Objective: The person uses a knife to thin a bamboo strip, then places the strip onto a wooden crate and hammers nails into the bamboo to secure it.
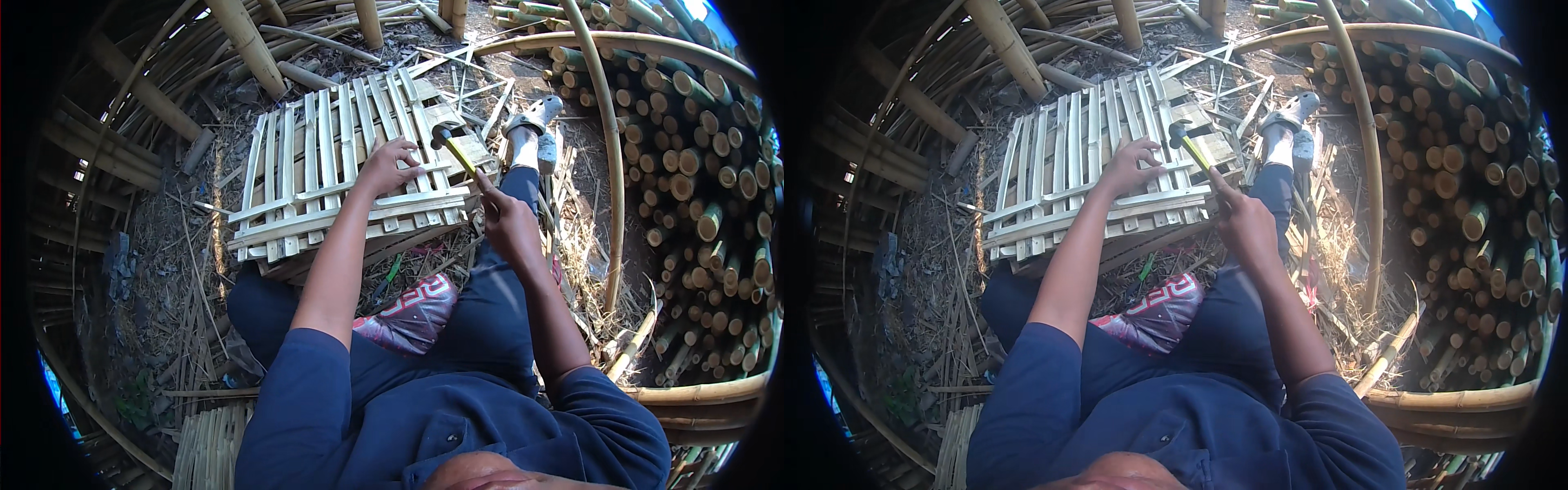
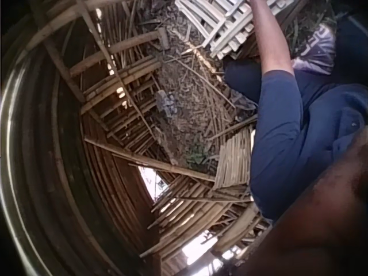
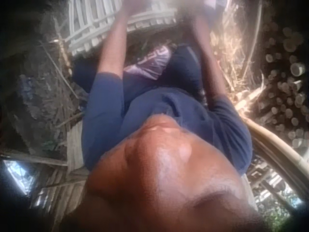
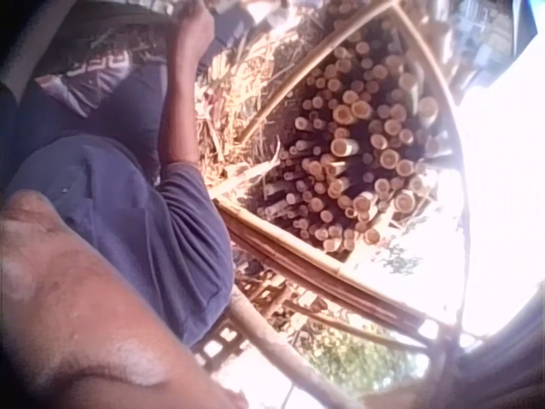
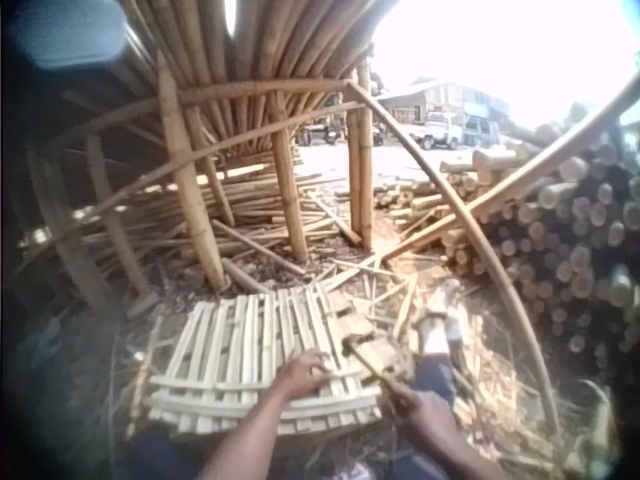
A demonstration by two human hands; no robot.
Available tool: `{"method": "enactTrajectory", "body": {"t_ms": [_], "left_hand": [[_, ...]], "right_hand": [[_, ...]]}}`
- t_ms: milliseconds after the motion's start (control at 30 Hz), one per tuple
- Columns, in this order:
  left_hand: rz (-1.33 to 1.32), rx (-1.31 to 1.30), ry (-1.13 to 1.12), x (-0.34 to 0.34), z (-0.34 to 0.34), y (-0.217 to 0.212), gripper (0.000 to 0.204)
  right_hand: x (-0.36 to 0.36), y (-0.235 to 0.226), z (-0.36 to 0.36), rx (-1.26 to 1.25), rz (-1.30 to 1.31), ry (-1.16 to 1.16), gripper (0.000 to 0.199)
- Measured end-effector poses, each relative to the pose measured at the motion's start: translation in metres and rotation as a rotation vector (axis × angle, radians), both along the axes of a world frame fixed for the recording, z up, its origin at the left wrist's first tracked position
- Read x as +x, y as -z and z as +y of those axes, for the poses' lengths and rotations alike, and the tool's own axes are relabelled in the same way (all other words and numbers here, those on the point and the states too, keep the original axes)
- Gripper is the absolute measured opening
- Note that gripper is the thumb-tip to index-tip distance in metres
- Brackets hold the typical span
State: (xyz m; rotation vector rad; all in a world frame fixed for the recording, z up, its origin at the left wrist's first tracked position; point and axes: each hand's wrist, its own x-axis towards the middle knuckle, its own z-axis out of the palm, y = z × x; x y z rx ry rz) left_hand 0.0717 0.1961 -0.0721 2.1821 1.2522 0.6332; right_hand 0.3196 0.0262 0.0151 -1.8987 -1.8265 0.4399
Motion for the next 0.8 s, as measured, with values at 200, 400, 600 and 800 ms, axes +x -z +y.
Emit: {"method": "enactTrajectory", "body": {"t_ms": [200, 400, 600, 800], "left_hand": [[-0.001, 0.083, -0.011, -0.001, 0.002, 0.010, 0.030], [-0.043, 0.057, 0.002, -0.002, 0.000, 0.007, 0.030], [0.035, 0.047, -0.041, -0.002, -0.003, 0.008, 0.028], [0.026, 0.075, -0.053, -0.001, -0.003, 0.011, 0.031]], "right_hand": [[-0.005, 0.000, 0.006, 0.027, -0.106, -0.046, 0.055], [-0.006, 0.002, 0.004, 0.018, -0.126, -0.037, 0.055], [-0.011, -0.018, 0.003, -0.009, -0.169, -0.039, 0.052], [-0.010, -0.014, 0.002, 0.013, -0.226, -0.064, 0.051]]}}
